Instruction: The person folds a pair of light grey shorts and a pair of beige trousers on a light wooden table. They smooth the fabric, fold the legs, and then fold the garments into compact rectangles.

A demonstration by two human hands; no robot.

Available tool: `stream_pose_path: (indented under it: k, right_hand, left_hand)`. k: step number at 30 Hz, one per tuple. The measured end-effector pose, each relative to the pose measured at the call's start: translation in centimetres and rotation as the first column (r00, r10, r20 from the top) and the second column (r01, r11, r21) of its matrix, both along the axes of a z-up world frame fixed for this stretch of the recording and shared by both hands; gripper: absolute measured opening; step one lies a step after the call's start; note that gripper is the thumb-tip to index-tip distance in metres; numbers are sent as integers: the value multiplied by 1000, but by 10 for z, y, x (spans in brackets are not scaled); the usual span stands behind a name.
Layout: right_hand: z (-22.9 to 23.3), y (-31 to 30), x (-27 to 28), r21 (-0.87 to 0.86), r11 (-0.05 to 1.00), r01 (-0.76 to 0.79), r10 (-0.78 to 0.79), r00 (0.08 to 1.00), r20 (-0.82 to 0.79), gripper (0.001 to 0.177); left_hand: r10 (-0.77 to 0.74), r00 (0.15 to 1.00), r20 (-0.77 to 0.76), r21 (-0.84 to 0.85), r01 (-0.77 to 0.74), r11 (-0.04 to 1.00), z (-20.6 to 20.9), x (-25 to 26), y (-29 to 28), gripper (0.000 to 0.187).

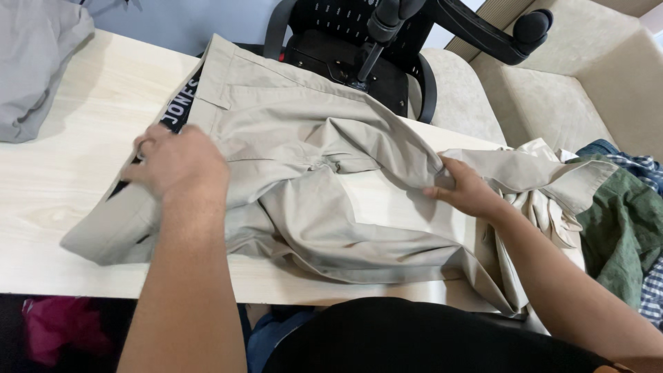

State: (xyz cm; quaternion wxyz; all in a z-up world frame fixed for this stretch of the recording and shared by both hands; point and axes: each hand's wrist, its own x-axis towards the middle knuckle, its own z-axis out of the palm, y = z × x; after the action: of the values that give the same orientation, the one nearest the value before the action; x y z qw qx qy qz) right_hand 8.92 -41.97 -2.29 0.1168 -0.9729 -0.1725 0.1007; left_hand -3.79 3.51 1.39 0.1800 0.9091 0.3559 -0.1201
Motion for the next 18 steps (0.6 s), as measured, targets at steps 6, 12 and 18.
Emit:
stream_pose_path:
  k: [6, 12, 18]
  right_hand:
    - [-3, 6, -22, 11, 954, 299, -299, 954, -4, 69]
    - [25, -26, 1, 342, 874, 346, -449, 844, 294, 40]
    - [13, -52, 13, 224, 901, 372, -407, 904, 134, 51]
  left_hand:
    - [-283, 955, 92, -143, 294, 945, -9, 8, -46, 55]
    - [-65, 995, -78, -240, 44, 970, -19, -5, -32, 74]
    - [240, 967, -91, -245, -255, 935, -29, -21, -2, 85]
